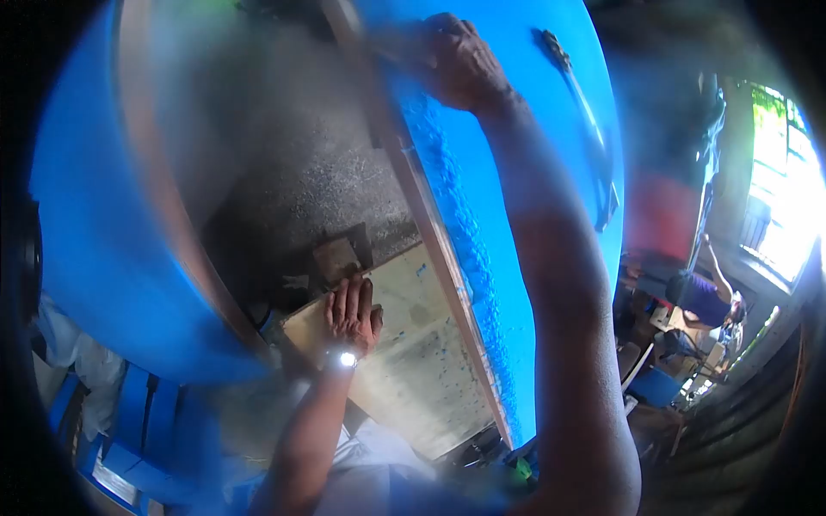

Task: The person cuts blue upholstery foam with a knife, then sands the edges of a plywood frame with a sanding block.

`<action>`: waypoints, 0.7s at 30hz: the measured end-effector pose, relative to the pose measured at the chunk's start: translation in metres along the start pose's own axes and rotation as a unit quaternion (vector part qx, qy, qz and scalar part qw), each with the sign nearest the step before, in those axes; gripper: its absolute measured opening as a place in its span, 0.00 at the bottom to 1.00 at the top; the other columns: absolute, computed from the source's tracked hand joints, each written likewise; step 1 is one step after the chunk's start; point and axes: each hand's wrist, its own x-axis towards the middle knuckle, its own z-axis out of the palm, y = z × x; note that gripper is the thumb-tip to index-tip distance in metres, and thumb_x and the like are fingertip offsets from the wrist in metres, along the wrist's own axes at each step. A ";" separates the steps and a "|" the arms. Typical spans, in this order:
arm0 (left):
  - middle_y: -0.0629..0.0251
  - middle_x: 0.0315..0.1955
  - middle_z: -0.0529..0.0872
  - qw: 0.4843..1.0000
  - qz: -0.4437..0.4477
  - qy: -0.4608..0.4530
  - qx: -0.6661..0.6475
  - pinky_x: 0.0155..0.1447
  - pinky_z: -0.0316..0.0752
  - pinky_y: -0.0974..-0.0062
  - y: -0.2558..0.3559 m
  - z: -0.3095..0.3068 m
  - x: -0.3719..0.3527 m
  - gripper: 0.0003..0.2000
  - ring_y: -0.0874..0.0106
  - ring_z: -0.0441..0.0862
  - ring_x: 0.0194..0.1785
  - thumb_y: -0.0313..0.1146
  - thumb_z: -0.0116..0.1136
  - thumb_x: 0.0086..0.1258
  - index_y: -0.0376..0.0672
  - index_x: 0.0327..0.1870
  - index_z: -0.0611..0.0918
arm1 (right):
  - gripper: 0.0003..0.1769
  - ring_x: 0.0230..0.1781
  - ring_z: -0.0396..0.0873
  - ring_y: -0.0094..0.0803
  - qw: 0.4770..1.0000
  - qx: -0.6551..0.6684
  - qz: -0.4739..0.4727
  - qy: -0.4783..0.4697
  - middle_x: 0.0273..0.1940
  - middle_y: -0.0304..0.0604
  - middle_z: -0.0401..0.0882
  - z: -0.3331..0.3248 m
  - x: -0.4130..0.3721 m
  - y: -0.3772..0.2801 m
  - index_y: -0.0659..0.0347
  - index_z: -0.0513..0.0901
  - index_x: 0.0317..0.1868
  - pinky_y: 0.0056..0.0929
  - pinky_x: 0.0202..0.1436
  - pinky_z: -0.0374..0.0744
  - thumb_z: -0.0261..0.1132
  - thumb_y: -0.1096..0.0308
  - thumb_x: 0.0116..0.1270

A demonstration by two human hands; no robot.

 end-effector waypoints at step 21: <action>0.67 0.78 0.65 1.000 -0.009 -0.006 -0.001 0.81 0.52 0.57 0.002 -0.002 0.003 0.27 0.64 0.59 0.81 0.50 0.54 0.76 0.52 0.73 0.74 | 0.28 0.62 0.75 0.57 0.994 0.001 0.108 0.013 0.61 0.57 0.77 -0.010 0.003 -0.003 0.57 0.80 0.63 0.51 0.66 0.75 0.74 0.63 0.63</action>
